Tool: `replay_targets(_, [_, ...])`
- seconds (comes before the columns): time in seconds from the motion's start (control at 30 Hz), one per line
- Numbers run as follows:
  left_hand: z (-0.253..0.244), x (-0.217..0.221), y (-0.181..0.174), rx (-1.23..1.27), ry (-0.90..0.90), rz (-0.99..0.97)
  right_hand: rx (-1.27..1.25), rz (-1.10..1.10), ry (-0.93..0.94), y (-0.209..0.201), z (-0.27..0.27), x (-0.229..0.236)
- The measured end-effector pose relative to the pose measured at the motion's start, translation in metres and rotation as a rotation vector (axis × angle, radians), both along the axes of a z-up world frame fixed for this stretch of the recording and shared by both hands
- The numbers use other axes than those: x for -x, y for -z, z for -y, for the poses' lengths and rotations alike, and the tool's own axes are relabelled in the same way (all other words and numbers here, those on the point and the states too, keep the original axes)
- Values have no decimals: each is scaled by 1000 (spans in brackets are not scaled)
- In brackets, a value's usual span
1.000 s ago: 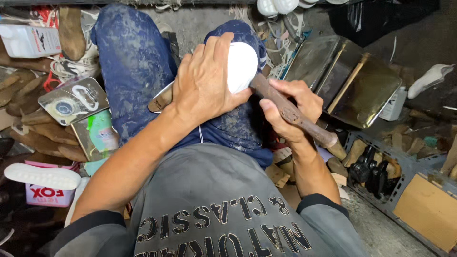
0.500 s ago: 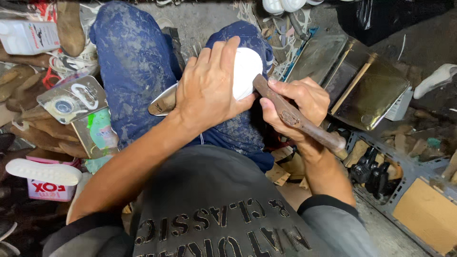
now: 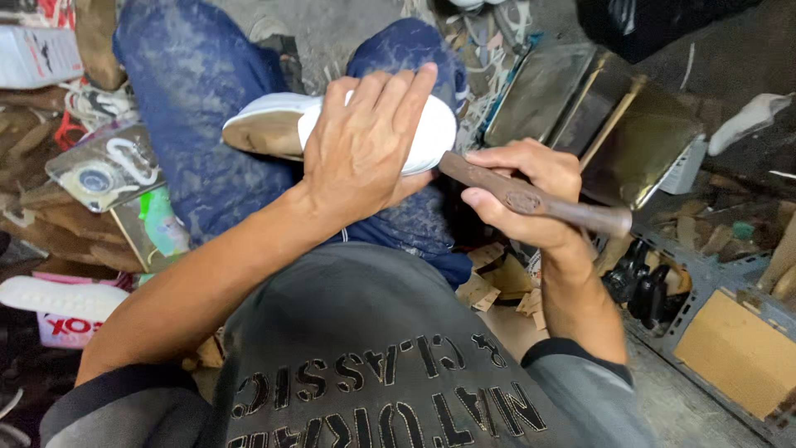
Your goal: The person holds a white shoe on their lap and uses a hammer to tap the sole and heel area repeatedly. They rotate the shoe to access different sides while continuing to hammer the edges.
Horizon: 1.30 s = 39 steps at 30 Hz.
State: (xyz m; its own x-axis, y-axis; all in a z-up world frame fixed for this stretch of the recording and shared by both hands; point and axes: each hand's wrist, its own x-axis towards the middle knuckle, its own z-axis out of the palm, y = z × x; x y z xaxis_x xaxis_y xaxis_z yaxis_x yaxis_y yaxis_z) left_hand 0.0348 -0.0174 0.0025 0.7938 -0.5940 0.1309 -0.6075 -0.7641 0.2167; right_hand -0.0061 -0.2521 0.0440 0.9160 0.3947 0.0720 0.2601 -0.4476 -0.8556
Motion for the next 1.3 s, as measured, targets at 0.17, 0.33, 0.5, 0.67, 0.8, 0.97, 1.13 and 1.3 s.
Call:
replay_targets(0.17, [0, -3, 0, -50, 13, 90, 79, 125, 242, 1, -9, 13])
replay_targets(0.33, [2, -1, 0, -1, 0, 59, 144, 214, 159, -3, -8, 0])
replay_targets(0.5, [7, 2, 6, 27, 12, 23, 147, 246, 73, 2, 6, -17])
replay_targets(0.67, [11, 7, 11, -46, 70, 3, 366, -151, -301, -41, 1, -71])
replay_targets(0.8, [-11, 31, 6, 132, 111, -1, 409, -481, -240, -51, -6, -99])
replay_targets(0.97, [-40, 137, 77, 1447, -817, -991, 113, -301, 21, -43, 36, -51])
replay_targets(1.13, [16, 43, 35, 1841, -1021, -777, -78, -191, 234, 0, 27, 8])
replay_targets(1.3, [12, 25, 50, 1242, -1186, -588, 8, -193, 282, 4, -16, 55])
